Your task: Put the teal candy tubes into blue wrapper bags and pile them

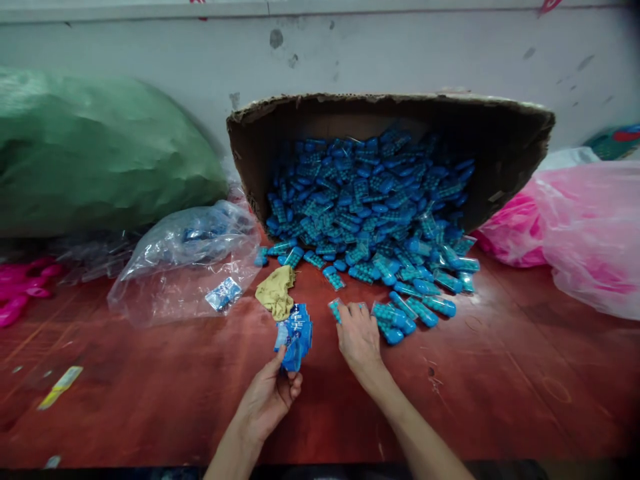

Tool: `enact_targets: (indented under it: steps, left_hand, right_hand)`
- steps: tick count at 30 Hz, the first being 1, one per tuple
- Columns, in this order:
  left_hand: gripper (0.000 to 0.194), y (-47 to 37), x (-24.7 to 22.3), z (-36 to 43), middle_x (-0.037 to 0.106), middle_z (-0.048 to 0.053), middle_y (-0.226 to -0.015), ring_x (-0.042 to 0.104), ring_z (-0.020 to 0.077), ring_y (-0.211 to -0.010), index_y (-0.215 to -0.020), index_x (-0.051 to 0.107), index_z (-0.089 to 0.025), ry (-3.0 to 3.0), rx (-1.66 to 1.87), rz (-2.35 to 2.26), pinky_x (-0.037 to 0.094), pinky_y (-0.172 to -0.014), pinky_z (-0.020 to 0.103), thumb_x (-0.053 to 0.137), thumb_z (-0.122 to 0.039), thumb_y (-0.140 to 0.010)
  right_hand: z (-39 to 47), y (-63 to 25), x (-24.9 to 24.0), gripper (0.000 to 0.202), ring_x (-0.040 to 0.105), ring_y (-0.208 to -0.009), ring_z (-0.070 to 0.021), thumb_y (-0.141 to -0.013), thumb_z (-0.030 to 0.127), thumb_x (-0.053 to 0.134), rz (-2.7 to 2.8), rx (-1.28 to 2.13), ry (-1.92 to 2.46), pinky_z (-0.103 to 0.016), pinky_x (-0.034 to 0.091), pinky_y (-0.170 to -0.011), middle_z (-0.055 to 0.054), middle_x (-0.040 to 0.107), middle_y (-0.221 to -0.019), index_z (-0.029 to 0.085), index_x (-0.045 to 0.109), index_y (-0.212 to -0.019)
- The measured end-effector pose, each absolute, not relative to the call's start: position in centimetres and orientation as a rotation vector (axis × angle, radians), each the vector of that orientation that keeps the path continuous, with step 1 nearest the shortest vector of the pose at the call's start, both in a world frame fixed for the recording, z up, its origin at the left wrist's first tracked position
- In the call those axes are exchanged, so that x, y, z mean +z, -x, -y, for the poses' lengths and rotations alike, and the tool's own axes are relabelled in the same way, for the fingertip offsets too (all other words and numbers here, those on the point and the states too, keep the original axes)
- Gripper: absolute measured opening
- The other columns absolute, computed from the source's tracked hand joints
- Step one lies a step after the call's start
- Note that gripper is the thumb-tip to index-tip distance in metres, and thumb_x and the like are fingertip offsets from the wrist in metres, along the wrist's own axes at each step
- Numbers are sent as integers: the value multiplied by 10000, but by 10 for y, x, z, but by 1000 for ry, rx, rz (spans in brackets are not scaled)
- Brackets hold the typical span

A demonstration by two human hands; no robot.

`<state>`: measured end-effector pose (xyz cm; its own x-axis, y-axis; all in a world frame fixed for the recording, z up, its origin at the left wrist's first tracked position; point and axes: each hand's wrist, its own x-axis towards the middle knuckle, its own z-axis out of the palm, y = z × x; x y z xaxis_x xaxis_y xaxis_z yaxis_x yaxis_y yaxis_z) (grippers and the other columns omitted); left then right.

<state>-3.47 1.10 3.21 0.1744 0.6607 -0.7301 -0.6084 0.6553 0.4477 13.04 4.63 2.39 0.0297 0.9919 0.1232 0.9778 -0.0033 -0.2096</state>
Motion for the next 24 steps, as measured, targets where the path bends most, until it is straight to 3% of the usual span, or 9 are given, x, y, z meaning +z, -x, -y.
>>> enact_targets:
  steps: [6, 11, 15, 18, 24]
  left_hand:
    - [181, 34, 32, -9, 457, -26, -434, 434, 85, -393, -629, 458, -170, -85, 921, -1041, 315, -371, 171, 520, -242, -783]
    - [176, 33, 26, -9, 477, -19, -440, 458, 90, -398, -655, 479, -161, -125, 1007, -1132, 333, -366, 177, 516, -269, -788]
    - [188, 32, 22, -12, 473, -29, -421, 453, 82, -375, -647, 476, -163, -95, 1033, -1168, 334, -355, 168, 531, -285, -779]
    - [204, 30, 21, -15, 476, -31, -410, 459, 83, -363, -633, 475, -162, -89, 1048, -1190, 340, -346, 167, 538, -296, -773]
    - [197, 27, 22, -15, 482, -38, -396, 469, 86, -351, -632, 485, -168, -67, 1074, -1198, 354, -341, 170, 573, -300, -748]
  right_hand:
    - [-38, -131, 21, 298, 503, -874, -274, -741, 221, 580, 1974, 175, 2108, -357, 350, -717, -109, 563, -904, 207, 530, -1035]
    - [-39, -138, 20, 269, 507, -920, -226, -715, 118, 512, 1748, 460, 1844, -328, 384, -781, -67, 549, -929, 211, 542, -965]
    - [-31, -137, 27, 139, 526, -653, -148, -756, 219, 474, 1363, 1016, 1523, -266, 444, -572, -9, 527, -797, 195, 501, -891]
    - [-17, -129, 33, 227, 452, -484, -100, -744, 269, 494, 1098, 1344, 1307, -227, 409, -423, 42, 478, -675, 194, 450, -953]
    - [0, -118, 35, 237, 438, -476, -79, -718, 237, 528, 984, 1414, 1241, -198, 403, -409, 56, 462, -638, 186, 471, -942]
